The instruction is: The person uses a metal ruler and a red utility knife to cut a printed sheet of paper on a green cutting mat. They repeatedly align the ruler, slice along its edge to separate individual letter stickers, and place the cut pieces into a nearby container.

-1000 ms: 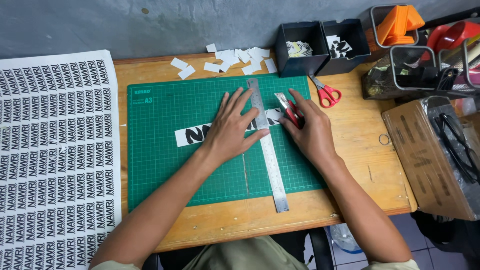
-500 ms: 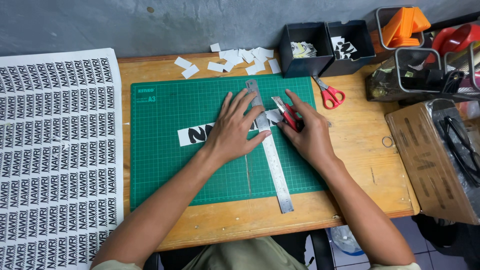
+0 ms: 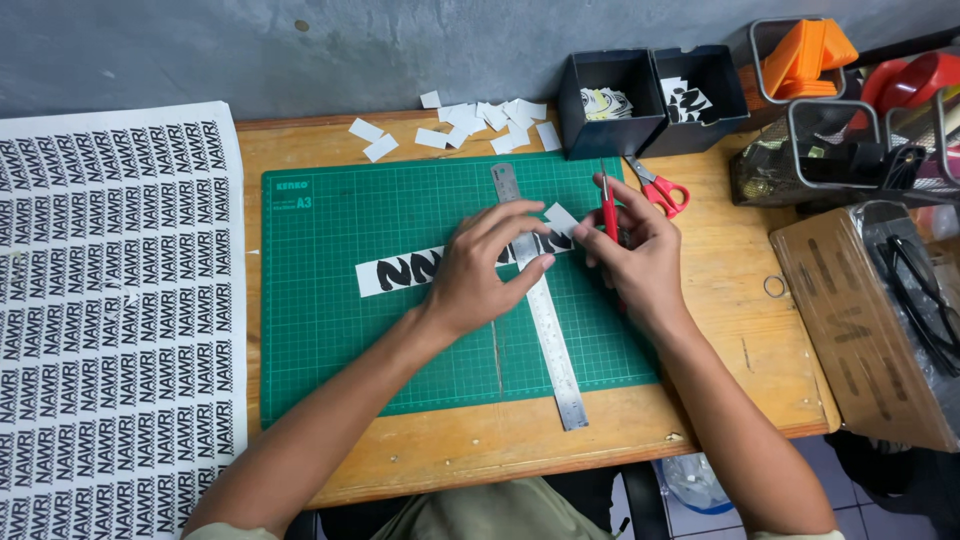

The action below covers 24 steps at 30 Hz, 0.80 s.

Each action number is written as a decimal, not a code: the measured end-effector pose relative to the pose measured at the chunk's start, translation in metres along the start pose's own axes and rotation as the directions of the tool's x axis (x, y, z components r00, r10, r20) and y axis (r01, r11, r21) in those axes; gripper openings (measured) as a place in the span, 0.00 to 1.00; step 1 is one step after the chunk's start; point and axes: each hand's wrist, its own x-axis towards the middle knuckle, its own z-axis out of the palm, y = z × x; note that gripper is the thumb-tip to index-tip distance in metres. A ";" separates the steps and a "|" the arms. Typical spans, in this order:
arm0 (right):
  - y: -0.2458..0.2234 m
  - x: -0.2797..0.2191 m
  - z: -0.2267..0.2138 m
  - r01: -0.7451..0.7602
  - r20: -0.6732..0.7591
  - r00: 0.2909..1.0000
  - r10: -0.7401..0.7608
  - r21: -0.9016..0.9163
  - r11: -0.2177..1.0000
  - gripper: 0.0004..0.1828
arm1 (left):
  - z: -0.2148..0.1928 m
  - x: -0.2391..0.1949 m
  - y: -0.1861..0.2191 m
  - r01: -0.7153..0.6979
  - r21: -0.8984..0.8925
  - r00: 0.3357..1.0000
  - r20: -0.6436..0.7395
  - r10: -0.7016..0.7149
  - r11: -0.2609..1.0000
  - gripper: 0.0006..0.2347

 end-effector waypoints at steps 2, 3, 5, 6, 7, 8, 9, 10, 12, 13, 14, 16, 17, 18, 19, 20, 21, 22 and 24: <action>0.000 -0.001 0.004 -0.029 -0.001 1.000 0.029 0.043 0.999 0.38 | 0.002 0.001 0.004 0.080 -0.107 0.997 -0.003 -0.081 0.991 0.11; 0.000 -0.001 0.007 -0.057 0.001 0.998 0.057 0.085 0.995 0.37 | 0.003 0.002 0.006 0.158 -0.212 0.987 -0.001 -0.162 0.964 0.09; 0.000 -0.002 0.011 -0.046 -0.001 0.999 0.047 0.093 0.995 0.37 | 0.006 0.004 -0.003 0.186 -0.285 0.981 0.005 -0.193 0.940 0.08; 0.000 -0.003 0.013 -0.036 -0.003 0.999 0.036 0.101 0.994 0.37 | 0.007 0.004 -0.008 0.213 -0.356 0.975 0.014 -0.223 0.910 0.07; -0.002 -0.003 0.013 -0.037 -0.003 0.999 0.037 0.102 0.994 0.37 | 0.004 0.008 -0.009 0.214 -0.355 0.975 0.015 -0.224 0.910 0.07; -0.003 -0.003 0.013 -0.017 -0.015 1.000 0.019 0.087 0.996 0.35 | 0.000 0.011 -0.010 0.252 -0.371 0.967 0.054 -0.250 0.894 0.13; -0.005 -0.004 0.013 0.002 -0.028 1.000 0.000 0.073 0.997 0.34 | -0.004 0.015 -0.010 0.290 -0.385 0.957 0.093 -0.275 0.876 0.20; -0.004 -0.005 0.012 0.001 -0.028 1.000 0.001 0.074 0.997 0.34 | -0.014 0.019 -0.002 0.291 -0.385 0.956 0.094 -0.277 0.876 0.20; -0.004 -0.004 0.011 0.012 -0.028 1.000 -0.011 0.047 0.999 0.33 | -0.033 0.028 0.015 0.353 -0.383 0.931 0.237 -0.279 0.854 0.38; -0.004 -0.004 0.010 0.014 -0.027 1.000 -0.012 0.047 0.999 0.33 | -0.034 0.029 0.014 0.352 -0.383 0.931 0.235 -0.278 0.854 0.38; -0.004 -0.004 0.010 0.018 -0.026 1.000 -0.017 0.033 0.999 0.33 | -0.035 0.029 0.014 0.321 -0.342 0.944 0.194 -0.268 0.883 0.35; 0.006 -0.002 0.006 0.021 -0.026 0.999 -0.020 0.019 1.000 0.32 | -0.031 0.027 0.005 0.292 -0.298 0.954 0.155 -0.255 0.909 0.32; 0.016 0.001 0.002 0.044 -0.020 0.999 -0.045 -0.043 0.998 0.32 | -0.026 0.024 -0.003 0.210 -0.124 0.976 0.080 -0.201 0.970 0.23; 0.026 0.004 -0.002 0.069 -0.010 0.997 -0.070 -0.106 0.992 0.33 | -0.022 0.021 -0.011 0.129 0.061 0.991 0.016 -0.130 0.990 0.15; 0.024 0.004 -0.001 0.069 -0.010 0.997 -0.070 -0.106 0.992 0.33 | -0.024 0.020 -0.005 0.129 0.061 0.991 0.016 -0.130 0.990 0.15; 0.023 0.002 -0.001 0.109 0.024 0.994 -0.106 -0.208 0.972 0.35 | -0.026 0.020 0.001 0.057 0.231 0.989 0.121 -0.087 0.971 0.16; 0.021 0.001 -0.001 0.150 0.062 0.989 -0.138 -0.306 0.940 0.36 | -0.027 0.019 0.006 -0.033 0.384 0.971 0.232 -0.061 0.923 0.17; 0.011 -0.003 0.003 0.150 0.062 0.989 -0.137 -0.305 0.941 0.36 | -0.022 0.015 0.008 -0.033 0.385 0.971 0.232 -0.062 0.922 0.17; -0.010 -0.009 0.011 0.164 0.092 0.986 -0.137 -0.449 0.878 0.40 | -0.011 0.006 0.012 -0.103 0.465 0.933 0.352 -0.076 0.879 0.24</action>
